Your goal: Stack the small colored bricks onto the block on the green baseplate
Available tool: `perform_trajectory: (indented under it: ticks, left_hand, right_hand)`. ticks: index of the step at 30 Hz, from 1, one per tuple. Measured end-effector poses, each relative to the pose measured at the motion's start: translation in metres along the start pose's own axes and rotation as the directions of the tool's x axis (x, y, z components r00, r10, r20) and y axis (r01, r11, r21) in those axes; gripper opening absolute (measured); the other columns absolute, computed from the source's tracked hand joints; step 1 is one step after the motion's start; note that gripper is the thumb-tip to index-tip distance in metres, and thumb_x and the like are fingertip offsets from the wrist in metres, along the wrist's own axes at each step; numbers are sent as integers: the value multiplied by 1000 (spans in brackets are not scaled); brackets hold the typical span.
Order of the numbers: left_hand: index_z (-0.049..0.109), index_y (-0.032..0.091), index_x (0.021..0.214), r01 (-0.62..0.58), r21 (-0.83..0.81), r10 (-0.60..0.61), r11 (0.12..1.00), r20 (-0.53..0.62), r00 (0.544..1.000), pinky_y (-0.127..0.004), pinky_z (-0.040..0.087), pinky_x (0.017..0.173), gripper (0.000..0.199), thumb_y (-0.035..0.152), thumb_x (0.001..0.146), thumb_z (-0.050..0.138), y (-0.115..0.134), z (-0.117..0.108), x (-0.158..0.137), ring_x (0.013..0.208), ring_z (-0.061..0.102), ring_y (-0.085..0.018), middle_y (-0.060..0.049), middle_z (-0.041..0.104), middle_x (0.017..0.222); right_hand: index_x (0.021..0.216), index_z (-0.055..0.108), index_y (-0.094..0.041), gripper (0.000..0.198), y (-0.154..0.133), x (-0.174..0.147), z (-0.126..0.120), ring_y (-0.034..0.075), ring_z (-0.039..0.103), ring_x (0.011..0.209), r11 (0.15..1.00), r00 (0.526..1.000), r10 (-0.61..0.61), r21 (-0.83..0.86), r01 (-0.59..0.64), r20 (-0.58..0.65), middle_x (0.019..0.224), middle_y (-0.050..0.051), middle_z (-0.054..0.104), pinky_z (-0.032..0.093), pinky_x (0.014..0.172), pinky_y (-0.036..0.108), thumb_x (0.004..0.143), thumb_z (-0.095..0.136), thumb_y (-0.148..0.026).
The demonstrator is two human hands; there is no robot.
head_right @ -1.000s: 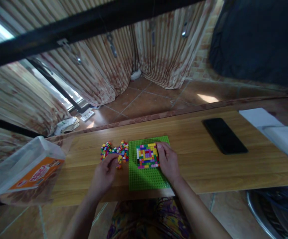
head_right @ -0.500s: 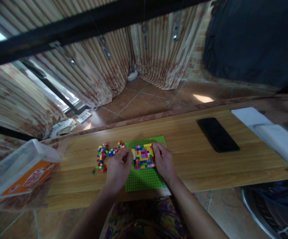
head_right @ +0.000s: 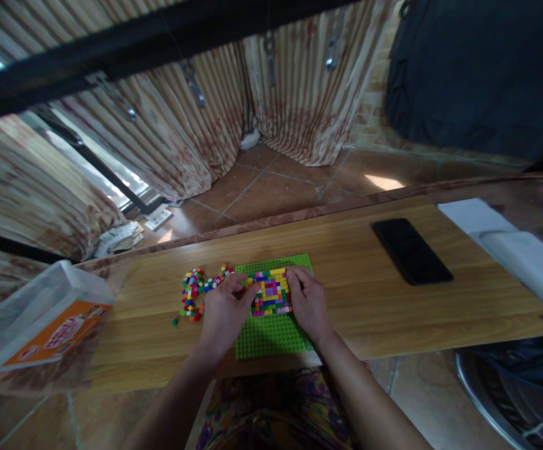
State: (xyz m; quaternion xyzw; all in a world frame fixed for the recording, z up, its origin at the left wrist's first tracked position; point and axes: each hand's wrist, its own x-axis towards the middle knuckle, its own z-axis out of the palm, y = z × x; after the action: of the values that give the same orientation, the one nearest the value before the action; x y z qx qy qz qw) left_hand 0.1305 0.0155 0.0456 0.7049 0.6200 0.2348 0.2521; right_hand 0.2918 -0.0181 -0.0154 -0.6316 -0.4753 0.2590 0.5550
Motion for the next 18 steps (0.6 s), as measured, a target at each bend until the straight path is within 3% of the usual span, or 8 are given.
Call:
perform_trajectory:
  ticks: [5,10,18]
  left_hand:
    - [68,15,93,112,-279,-94,954,77,993,-23,38,55,28,32,71,74,-8,3,10,57,57,-13,0,64,65]
    - [68,12,91,304,-602,-142,738,302,943,-21,32,49,46,38,57,83,-18,4,21,49,45,-8,5,55,57]
    - [72,14,96,425,-672,-90,606,473,876,-21,20,45,50,38,54,86,-25,4,27,44,32,-4,7,48,52]
  right_hand:
    - [93,69,-19,33,1,0,0,21,62,91,1000,1000,-2,13,2,-4,95,6,68,48,83,34,94,45,-43]
    - [94,69,-19,32,1,-1,0,20,62,91,1000,1000,2,8,-2,-1,95,6,68,48,83,34,94,46,-41]
    - [94,69,-19,32,0,-1,0,21,62,92,1000,1000,-3,-9,3,-11,96,7,69,48,84,35,94,46,-41]
